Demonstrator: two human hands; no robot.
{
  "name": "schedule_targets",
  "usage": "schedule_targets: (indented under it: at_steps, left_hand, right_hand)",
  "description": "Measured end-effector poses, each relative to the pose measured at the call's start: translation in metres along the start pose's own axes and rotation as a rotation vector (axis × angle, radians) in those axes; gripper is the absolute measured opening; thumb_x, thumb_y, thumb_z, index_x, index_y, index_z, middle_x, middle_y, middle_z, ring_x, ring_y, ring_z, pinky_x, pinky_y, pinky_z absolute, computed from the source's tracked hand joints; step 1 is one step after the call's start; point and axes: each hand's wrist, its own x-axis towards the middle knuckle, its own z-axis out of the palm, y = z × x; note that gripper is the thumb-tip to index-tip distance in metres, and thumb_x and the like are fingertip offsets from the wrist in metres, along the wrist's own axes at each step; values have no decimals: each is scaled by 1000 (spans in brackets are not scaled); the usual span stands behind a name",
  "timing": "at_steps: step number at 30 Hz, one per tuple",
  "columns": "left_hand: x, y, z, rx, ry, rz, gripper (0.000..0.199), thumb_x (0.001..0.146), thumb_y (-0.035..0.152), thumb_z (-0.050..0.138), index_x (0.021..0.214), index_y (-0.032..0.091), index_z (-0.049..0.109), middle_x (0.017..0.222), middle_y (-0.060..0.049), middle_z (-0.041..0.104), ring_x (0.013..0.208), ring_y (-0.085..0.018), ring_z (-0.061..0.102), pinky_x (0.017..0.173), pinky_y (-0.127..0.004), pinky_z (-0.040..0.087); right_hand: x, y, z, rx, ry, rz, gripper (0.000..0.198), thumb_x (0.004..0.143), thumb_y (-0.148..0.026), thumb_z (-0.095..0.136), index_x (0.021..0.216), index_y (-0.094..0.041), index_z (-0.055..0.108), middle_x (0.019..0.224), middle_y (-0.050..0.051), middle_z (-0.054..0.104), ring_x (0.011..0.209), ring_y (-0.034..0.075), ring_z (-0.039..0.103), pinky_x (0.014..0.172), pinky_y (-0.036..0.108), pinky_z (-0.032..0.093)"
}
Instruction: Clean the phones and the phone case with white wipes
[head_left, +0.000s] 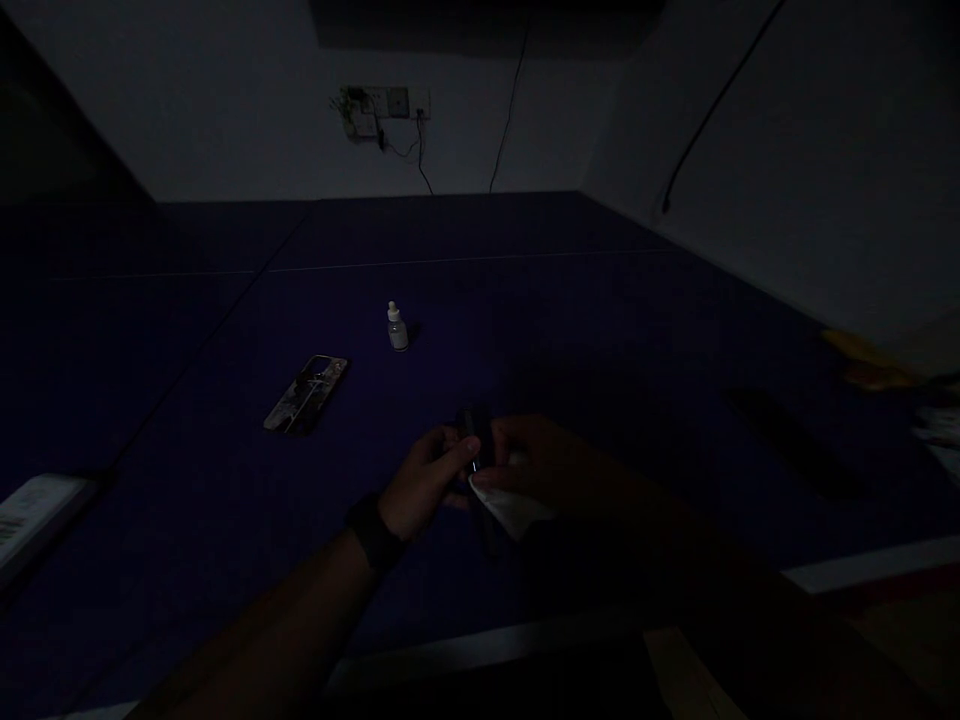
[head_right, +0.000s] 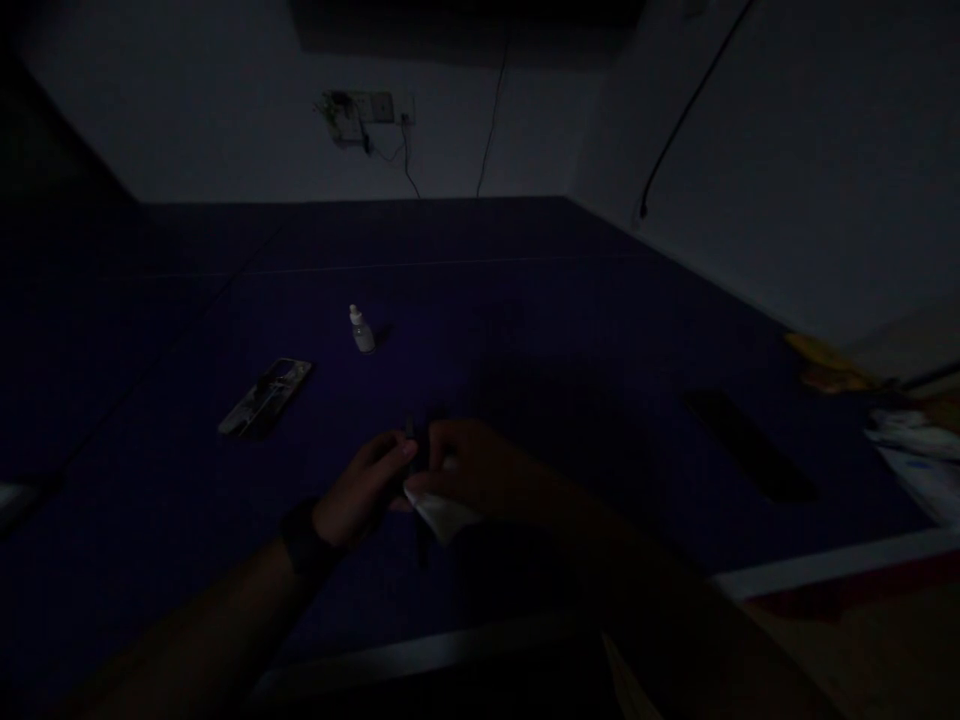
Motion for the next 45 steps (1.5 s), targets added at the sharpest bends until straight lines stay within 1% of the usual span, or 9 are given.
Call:
schedule_targets:
  at_steps: [8,13,16,20,26,31,37,42,45]
  left_hand:
    - [-2,2,0,7,5,-10,59,70,67,79,90,17,56,80,0,57,70,-14,59,56,-25,56]
    - [-2,3,1,7,7,-1,57,71,66,79,89,17,56,79,0,56,71,-14,60,56,-24,56]
    - [-2,4,1,-2,16,0,58,70,66,80,90,17,56,79,1,55,69,-13,59,55,-23,55]
    - [-3,6,2,7,11,-18,60,69,68,79,92,17,56,80,1,56,67,-13,59,54,-23,55]
    - [-2,4,1,18,24,-12,58,70,66,80,94,18,57,78,2,55,66,-12,57,52,-21,53]
    - [-2,3,1,23,31,-14,58,70,67,79,92,18,56,82,1,56,68,-12,57,52,-21,54]
    - [-2,3,2,5,28,21,56,71,65,80,88,18,55,79,2,54,67,-11,55,51,-18,50]
    - [-2,2,2,17,16,23,53,74,64,78,90,18,56,80,2,54,65,-11,54,51,-19,50]
    - [-2,1,2,13,11,20,54,73,64,78,91,18,56,82,1,54,69,-12,56,52,-20,51]
  right_hand:
    - [-21,4,-2,-51,-327,96,27,72,-40,81,75,-19,64,70,-3,63,59,12,56,51,22,36]
    - [-12,5,-3,-23,-158,-20,27,76,-38,78,69,-19,60,71,-2,63,62,11,55,54,22,36]
    - [-8,1,-2,-61,-225,-45,25,73,-36,80,68,-19,61,68,-3,62,60,10,53,52,22,34]
    - [-10,6,-6,-100,-349,29,28,70,-39,84,72,-19,65,66,-4,62,56,10,53,50,22,33]
    - [-13,16,1,-7,-229,4,30,73,-41,83,70,-19,64,69,-4,63,59,9,54,51,20,34]
    - [-17,15,6,-3,-322,34,29,72,-41,82,71,-19,64,71,-3,67,60,10,57,52,21,35]
    - [-11,13,5,113,-90,53,28,71,-37,80,68,-19,59,67,-4,61,60,11,53,53,22,35]
    - [-11,17,4,135,-179,75,34,70,-41,82,65,-19,57,68,-3,60,60,11,53,53,22,35]
    - [-10,18,4,156,-109,71,34,71,-41,81,65,-19,56,65,-4,58,59,11,50,54,23,34]
